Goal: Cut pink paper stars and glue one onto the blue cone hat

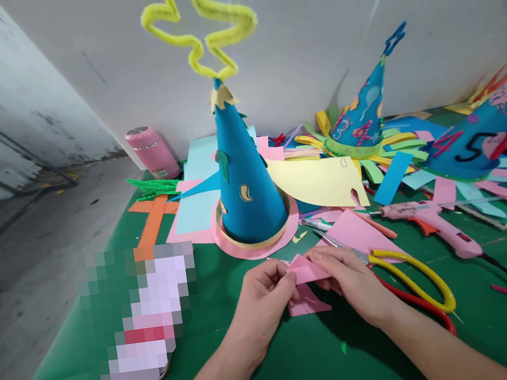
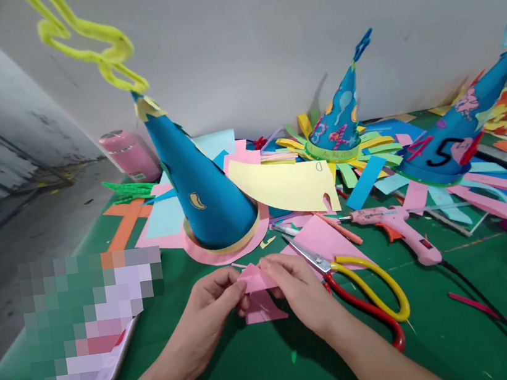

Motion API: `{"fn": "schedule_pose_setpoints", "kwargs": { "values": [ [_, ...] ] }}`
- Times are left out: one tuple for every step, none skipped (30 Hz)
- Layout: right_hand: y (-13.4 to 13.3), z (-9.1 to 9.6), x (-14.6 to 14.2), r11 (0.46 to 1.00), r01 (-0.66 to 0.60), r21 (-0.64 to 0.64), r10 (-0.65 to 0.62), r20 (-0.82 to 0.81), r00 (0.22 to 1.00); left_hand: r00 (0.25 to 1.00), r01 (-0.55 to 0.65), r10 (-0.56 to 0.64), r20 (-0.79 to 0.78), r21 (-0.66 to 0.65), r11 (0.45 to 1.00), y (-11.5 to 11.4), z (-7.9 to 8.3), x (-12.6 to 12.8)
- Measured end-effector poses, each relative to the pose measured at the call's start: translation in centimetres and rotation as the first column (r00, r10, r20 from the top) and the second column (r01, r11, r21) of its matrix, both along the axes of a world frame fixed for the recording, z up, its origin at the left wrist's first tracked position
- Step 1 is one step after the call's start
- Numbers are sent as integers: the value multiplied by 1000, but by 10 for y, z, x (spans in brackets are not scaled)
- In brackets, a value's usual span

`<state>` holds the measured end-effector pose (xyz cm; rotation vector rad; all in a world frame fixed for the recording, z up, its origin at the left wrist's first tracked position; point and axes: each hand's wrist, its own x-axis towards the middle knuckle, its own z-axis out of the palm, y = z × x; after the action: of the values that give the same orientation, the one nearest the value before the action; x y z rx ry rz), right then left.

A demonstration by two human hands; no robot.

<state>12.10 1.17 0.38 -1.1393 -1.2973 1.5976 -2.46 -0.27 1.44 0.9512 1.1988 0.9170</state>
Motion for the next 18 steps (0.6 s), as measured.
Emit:
{"fn": "schedule_pose_setpoints", "kwargs": {
  "values": [
    [0, 0, 0, 1000, -2, 5, 2, 9, 1000, 1000, 0, 0, 0, -1, 1000, 0, 0, 0],
    [0, 1, 0, 1000, -7, 14, 6, 23, 1000, 1000, -1, 1, 0, -1, 1000, 0, 0, 0],
    [0, 2, 0, 1000, -17, 26, 16, 38, 999, 1000, -4, 4, 1, 2, 1000, 0, 0, 0],
    [0, 2, 0, 999, -33, 40, 31, 51, 998, 1000, -4, 4, 0, 5, 1000, 0, 0, 0],
    [0, 2, 0, 997, -52, 56, 49, 59, 997, 1000, -4, 4, -4, 9, 1000, 0, 0, 0],
    [0, 3, -1, 995, -71, 72, 66, 63, 996, 1000, -2, 2, -7, 11, 1000, 0, 0, 1],
    [0, 2, -1, 993, -81, 87, 75, 64, 995, 1000, 5, -5, -10, 11, 1000, -1, 1, 1],
    [0, 2, -2, 991, -84, 102, 78, 65, 995, 1000, 11, -11, -12, 11, 1000, -1, 1, 1],
    [0, 1, -3, 990, -80, 115, 72, 68, 995, 1000, 18, -18, -14, 13, 1000, -1, 1, 1],
    [0, 0, -3, 989, -71, 129, 62, 74, 995, 1000, 24, -24, -16, 17, 1000, -1, 2, 1],
    [-1, 0, -3, 988, -61, 142, 50, 83, 995, 999, 30, -30, -18, 22, 999, -1, 2, 1],
    [-1, -1, -4, 986, -52, 155, 38, 93, 995, 999, 35, -35, -23, 28, 999, -1, 2, 1],
    [-2, -1, -4, 985, -46, 169, 28, 102, 994, 999, 41, -40, -25, 32, 999, -1, 1, 1],
    [-2, -2, -4, 983, -42, 179, 22, 111, 994, 999, 51, -50, -22, 32, 998, -1, 1, 1],
    [-3, -2, -5, 982, -35, 188, 13, 119, 993, 998, 62, -61, -12, 29, 998, -1, 0, 0],
    [-3, -2, -5, 981, -29, 192, 5, 124, 992, 997, 71, -71, -1, 28, 997, -1, -1, 0],
    [-3, -1, -6, 981, -21, 192, -3, 124, 992, 997, 80, -80, 10, 29, 996, -1, -2, 0],
    [-4, -1, -6, 982, -12, 191, -10, 118, 993, 996, 84, -84, 15, 33, 996, -1, -3, 0]
  ]
}}
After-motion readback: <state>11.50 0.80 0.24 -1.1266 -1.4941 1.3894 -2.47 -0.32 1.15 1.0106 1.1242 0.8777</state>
